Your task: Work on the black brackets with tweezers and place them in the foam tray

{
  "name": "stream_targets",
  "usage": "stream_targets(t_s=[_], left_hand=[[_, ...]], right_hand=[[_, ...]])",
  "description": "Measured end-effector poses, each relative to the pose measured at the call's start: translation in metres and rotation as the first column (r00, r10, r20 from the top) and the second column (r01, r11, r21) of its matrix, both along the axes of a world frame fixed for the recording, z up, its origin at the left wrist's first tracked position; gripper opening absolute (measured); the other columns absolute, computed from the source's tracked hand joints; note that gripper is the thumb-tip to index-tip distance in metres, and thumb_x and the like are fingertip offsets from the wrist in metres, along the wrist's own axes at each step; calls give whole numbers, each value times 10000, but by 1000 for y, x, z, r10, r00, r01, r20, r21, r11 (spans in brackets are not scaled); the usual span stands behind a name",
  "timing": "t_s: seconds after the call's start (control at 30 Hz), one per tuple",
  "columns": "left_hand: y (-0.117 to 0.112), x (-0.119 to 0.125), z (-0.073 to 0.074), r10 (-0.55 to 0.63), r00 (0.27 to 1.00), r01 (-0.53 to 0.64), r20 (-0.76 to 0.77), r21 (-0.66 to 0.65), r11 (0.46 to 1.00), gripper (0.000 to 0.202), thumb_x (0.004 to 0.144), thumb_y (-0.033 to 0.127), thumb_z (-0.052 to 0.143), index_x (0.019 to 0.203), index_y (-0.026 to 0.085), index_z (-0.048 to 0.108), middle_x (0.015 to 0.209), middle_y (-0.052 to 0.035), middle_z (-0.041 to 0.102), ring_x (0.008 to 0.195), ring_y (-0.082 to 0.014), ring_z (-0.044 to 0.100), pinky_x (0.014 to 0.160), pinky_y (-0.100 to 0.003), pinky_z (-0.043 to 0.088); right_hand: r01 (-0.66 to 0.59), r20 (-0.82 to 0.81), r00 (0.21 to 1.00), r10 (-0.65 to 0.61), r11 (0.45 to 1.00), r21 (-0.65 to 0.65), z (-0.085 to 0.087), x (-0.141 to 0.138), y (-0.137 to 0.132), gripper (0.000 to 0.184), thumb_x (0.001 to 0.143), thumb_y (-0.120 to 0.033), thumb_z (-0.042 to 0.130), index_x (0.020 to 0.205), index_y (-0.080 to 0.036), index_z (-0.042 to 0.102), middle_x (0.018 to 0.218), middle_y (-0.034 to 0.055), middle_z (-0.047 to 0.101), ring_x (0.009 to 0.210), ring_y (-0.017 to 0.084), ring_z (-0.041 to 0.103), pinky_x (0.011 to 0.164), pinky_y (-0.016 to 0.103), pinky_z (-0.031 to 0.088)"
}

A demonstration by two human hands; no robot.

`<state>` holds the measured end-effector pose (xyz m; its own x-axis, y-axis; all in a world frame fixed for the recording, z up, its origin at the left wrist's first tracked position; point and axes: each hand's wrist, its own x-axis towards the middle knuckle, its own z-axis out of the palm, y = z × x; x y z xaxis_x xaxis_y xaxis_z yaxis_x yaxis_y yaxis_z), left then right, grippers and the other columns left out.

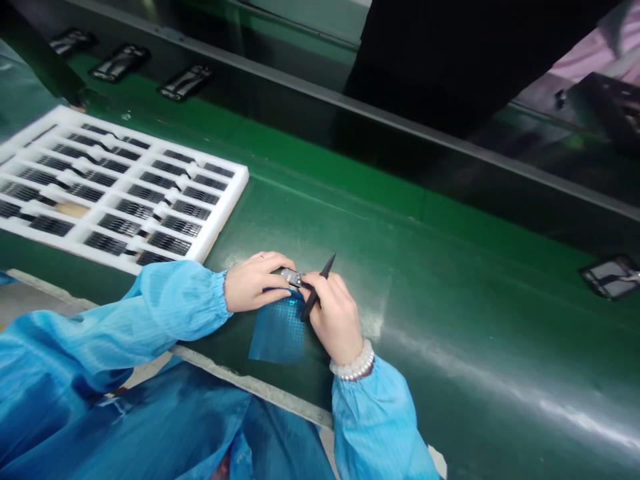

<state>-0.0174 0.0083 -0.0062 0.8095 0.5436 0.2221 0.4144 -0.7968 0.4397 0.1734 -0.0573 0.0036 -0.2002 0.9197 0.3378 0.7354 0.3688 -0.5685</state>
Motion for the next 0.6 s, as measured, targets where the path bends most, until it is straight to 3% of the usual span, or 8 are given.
stream_targets(t_s=[0.17, 0.3, 0.43, 0.53, 0.6], left_hand=[[0, -1, 0, -1, 1000, 1, -3, 9, 1000, 305, 930, 358, 449, 907, 192, 704, 1104, -92, 579, 1011, -208, 527, 884, -342, 416], [0, -3, 2, -37, 999, 37, 35, 1, 999, 292, 925, 351, 461, 889, 194, 704, 1196, -95, 550, 1083, -225, 502, 925, -365, 385], [-3, -5, 10, -19, 999, 19, 49, 1, 1000, 242, 899, 359, 518, 840, 216, 703, 1199, -66, 557, 1099, -237, 473, 934, -388, 328], [-5, -7, 18, -14, 999, 16, 51, -38, 999, 249, 899, 374, 522, 818, 215, 696, 1009, -42, 606, 966, -193, 507, 847, -340, 320], [-5, -7, 22, -25, 998, 29, 55, -63, 998, 258, 905, 382, 514, 822, 214, 692, 906, -26, 605, 892, -166, 513, 786, -313, 309]], right_hand=[[144, -97, 985, -145, 989, -22, 4, 17, -1, 154, 828, -235, 617, 968, -248, 555, 950, 33, 678, 879, 186, 654, 773, 313, 517], [317, -37, 947, -319, 947, -46, -5, 40, 10, 194, 789, -281, 653, 959, -232, 572, 934, 46, 662, 890, 219, 632, 780, 362, 505], [296, 25, 955, -295, 955, -29, -4, 45, 10, 164, 795, -251, 637, 944, -223, 576, 925, 58, 653, 944, 236, 595, 823, 395, 485], [297, -145, 945, -292, 955, 14, 6, 34, -2, 142, 819, -230, 620, 943, -234, 550, 953, 56, 650, 954, 212, 601, 853, 382, 474], [122, -281, 949, -145, 988, -96, 11, 24, -13, 186, 813, -223, 636, 959, -249, 525, 953, 40, 658, 894, 184, 625, 793, 335, 498]])
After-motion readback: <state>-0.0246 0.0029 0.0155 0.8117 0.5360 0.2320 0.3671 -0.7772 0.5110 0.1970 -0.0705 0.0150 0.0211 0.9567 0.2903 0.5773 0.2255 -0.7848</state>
